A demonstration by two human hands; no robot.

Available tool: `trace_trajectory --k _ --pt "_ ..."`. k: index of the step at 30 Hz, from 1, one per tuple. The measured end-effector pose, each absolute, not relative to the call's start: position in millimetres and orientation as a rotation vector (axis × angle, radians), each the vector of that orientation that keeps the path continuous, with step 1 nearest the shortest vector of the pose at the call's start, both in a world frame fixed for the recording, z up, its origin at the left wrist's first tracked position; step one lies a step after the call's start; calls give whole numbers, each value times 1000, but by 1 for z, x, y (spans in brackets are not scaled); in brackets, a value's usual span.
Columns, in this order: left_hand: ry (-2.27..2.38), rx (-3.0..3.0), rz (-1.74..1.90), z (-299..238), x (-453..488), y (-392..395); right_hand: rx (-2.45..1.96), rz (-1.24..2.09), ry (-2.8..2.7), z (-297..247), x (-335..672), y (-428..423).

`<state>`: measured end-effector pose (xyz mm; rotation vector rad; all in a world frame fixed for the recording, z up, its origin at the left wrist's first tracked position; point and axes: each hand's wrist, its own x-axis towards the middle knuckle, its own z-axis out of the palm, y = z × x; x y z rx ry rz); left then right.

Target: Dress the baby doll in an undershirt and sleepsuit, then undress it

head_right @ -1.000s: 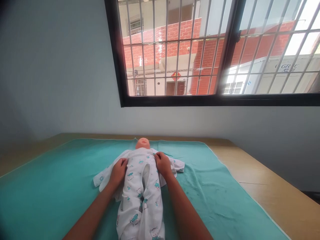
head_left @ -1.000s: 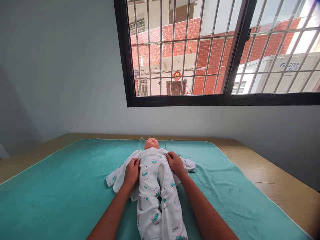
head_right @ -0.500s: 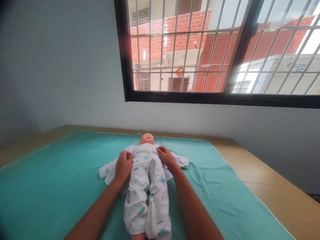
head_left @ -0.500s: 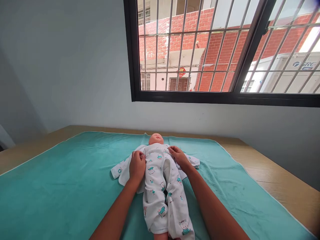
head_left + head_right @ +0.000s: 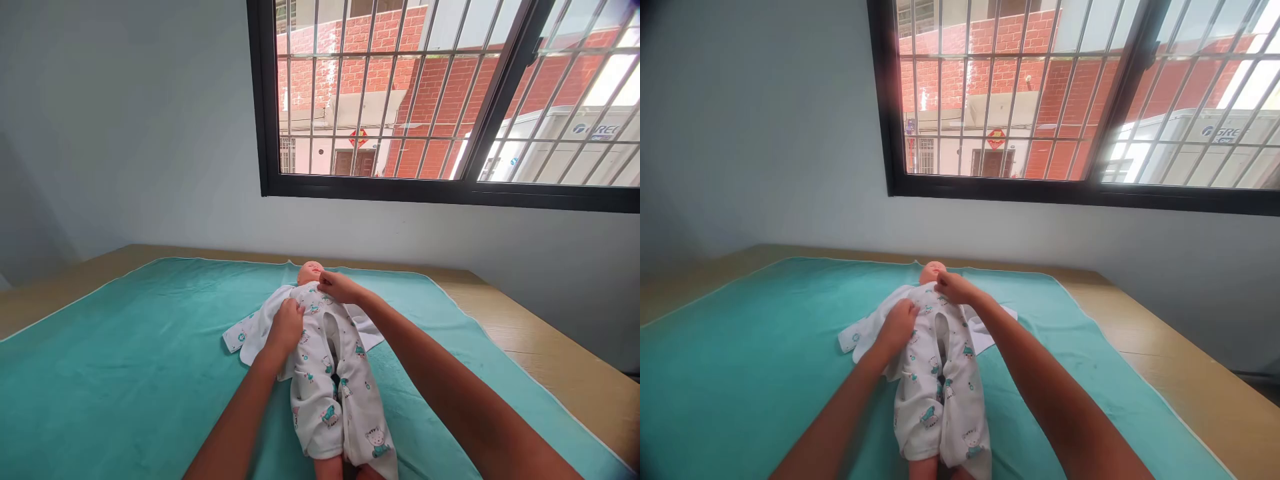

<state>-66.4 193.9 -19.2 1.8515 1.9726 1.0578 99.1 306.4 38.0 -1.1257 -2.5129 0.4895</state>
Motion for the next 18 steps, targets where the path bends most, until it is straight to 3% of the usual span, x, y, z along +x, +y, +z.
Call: trace_trajectory --k 8,18 --pt "1903 1764 1180 -40 -96 190 -1269 463 -2575 37 71 321" --pt "1705 1437 1439 -51 -79 184 -1083 402 -2749 49 41 299"
